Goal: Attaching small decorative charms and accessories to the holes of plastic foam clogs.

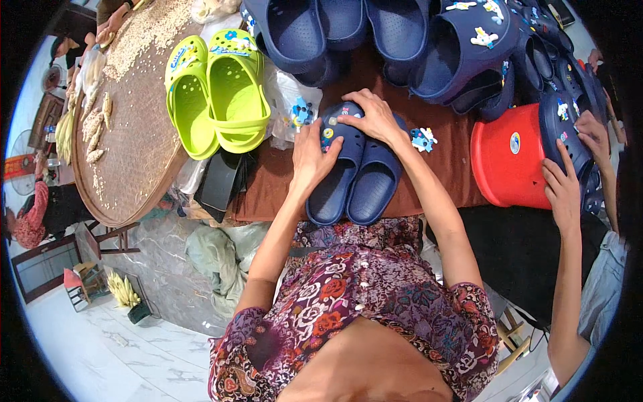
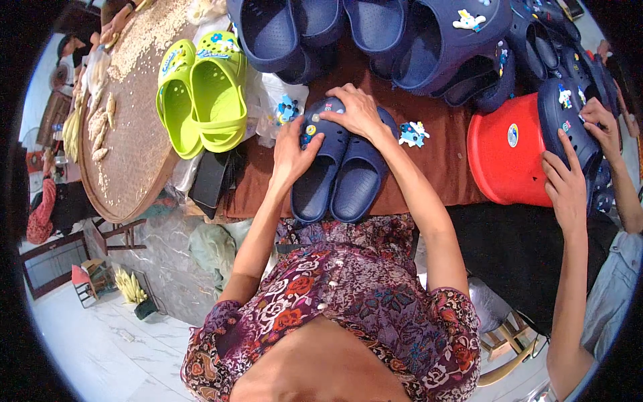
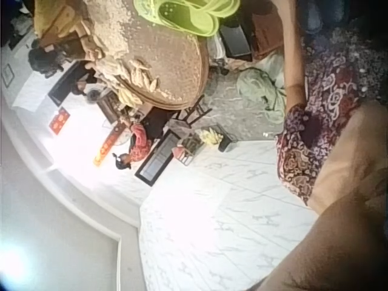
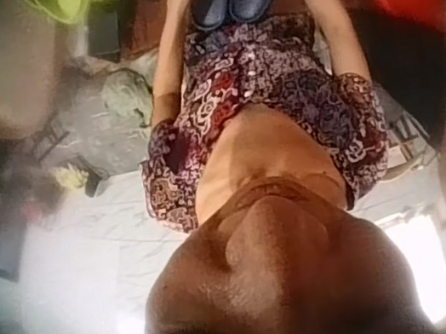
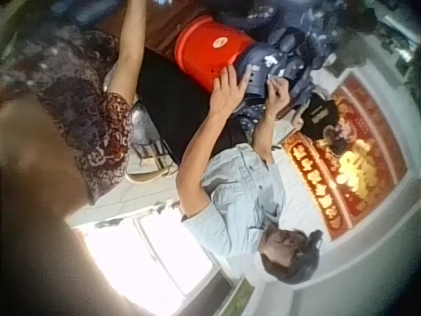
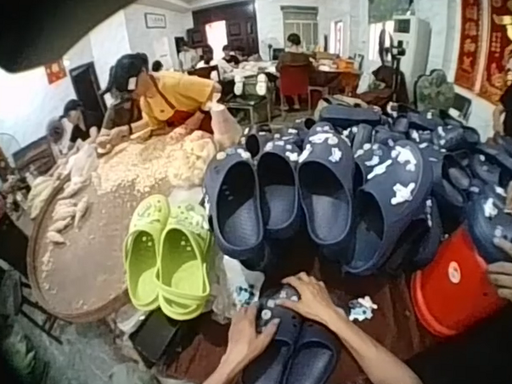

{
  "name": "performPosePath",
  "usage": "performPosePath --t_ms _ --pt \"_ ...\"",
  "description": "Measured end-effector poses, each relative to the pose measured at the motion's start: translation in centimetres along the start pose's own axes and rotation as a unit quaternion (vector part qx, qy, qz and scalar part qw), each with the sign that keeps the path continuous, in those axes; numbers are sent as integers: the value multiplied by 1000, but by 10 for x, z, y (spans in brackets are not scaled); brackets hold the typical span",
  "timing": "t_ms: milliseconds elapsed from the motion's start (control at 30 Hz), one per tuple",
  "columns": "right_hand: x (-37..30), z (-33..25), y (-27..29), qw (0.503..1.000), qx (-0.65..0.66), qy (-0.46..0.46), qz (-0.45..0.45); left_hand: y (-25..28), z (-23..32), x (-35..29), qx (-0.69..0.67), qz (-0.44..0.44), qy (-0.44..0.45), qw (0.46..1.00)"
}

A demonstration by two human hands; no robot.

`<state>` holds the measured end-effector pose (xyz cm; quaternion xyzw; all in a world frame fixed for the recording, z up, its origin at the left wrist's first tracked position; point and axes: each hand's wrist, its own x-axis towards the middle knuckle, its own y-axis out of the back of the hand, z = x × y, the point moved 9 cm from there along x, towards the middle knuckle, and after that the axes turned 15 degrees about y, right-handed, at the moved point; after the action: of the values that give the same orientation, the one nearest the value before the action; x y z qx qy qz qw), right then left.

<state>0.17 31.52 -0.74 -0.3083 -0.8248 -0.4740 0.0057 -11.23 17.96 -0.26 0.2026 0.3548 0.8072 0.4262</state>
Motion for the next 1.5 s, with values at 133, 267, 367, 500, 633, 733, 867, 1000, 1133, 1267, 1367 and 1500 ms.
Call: performPosePath --t_ms 133,267,367,500,633,733,867,1000,1133,1267,1367,1500 --pt "1 -3 1 1000 4 3 1 -5 -5 11 3 -46 68 997" --pt "-1 -11 -1 1000 -9 3 1 -7 -16 19 -17 -43 85 995" --pt "-3 -12 2 1000 5 2 6 -8 -20 21 -27 -56 93 994" --pt "-13 -3 18 999 23 -4 38 2 -20 10 -46 -68 102 991" --pt "-19 -7 24 994 -102 -31 -22 7 -25 3 -13 -105 153 982" --pt "-22 -4 23 994 -99 -33 -11 8 -26 7 0 -76 150 986" --pt "-20 -8 16 993 -99 -53 -19 0 -30 11 2 -142 192 971" --pt "-18 -19 11 989 -145 -15 -10 -4 -23 11 7 -143 146 979" --pt "-17 -18 3 983 -183 20 0 -9 -10 11 -5 -136 79 988" --pt "-14 -18 -1 982 -190 16 -8 -10 -5 10 2 -141 66 988" --pt "-12 -19 1 975 -222 13 7 -9 0 10 4 -136 59 989" --pt "-11 -21 0 968 -251 6 -6 -15 -6 10 -9 -144 56 988"
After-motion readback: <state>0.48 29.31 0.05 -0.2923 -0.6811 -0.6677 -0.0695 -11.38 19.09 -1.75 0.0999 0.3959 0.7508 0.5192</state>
